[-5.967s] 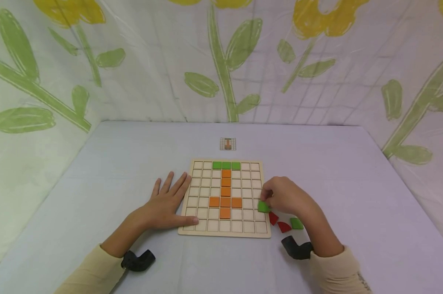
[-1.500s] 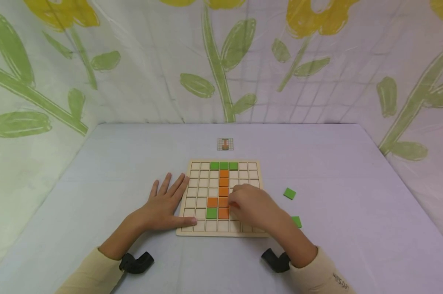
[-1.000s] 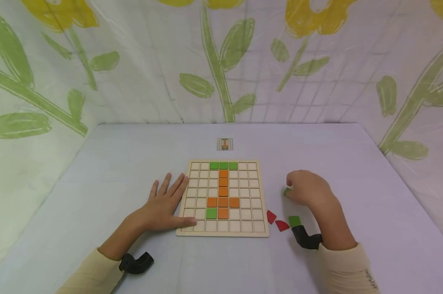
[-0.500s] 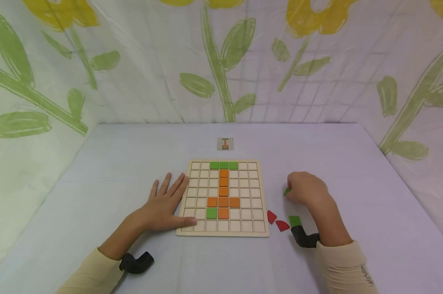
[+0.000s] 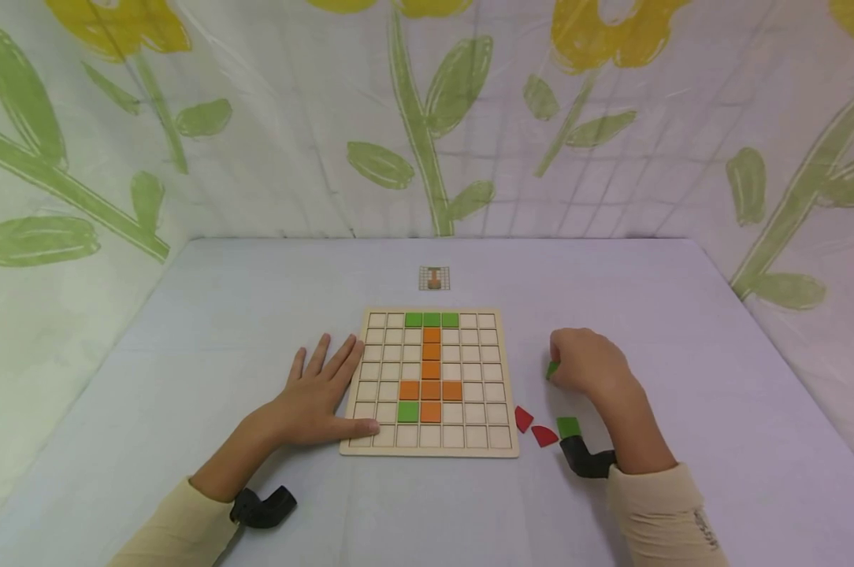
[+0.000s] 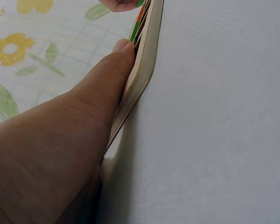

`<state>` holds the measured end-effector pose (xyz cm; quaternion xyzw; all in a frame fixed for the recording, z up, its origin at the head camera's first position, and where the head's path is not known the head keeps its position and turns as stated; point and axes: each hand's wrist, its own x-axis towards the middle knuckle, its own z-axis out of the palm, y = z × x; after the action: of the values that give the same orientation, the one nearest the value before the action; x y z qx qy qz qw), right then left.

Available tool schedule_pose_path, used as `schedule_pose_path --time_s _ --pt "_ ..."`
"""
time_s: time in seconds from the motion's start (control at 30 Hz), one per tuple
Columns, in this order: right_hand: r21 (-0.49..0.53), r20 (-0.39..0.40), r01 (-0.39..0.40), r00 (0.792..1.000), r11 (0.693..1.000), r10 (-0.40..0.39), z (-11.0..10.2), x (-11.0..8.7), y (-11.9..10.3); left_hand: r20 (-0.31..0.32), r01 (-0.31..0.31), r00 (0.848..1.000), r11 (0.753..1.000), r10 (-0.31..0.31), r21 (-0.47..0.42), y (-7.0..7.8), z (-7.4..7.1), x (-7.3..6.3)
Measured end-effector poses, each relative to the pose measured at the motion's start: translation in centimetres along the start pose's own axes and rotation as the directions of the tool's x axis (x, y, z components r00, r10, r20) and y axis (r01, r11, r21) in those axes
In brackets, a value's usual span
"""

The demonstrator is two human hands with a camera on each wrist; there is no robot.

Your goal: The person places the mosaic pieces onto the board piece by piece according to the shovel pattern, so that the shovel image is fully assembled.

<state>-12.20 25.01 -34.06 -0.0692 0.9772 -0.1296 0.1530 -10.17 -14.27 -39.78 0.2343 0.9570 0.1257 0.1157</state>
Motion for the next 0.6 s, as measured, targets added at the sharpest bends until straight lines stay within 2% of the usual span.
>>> schedule_pose_path --time_s 0.2,0.43,0.6 --pt "0.081 -0.016 0.049 0.999 0.995 -0.048 -0.1 0.3 0.6 -0.004 -0.003 1.0 1.0 0.003 -0.005 0.1 -0.1 -0.1" --pt "0.188 0.016 0.04 0.999 0.981 -0.044 -0.1 0.5 1.2 -0.01 -0.01 1.0 1.0 0.01 0.0 0.1 -0.2 -0.1" --pt "0.228 0.032 0.042 0.998 0.973 -0.051 -0.3 0.5 1.4 -0.006 -0.007 1.0 1.0 0.007 0.001 0.1 -0.2 -0.1"
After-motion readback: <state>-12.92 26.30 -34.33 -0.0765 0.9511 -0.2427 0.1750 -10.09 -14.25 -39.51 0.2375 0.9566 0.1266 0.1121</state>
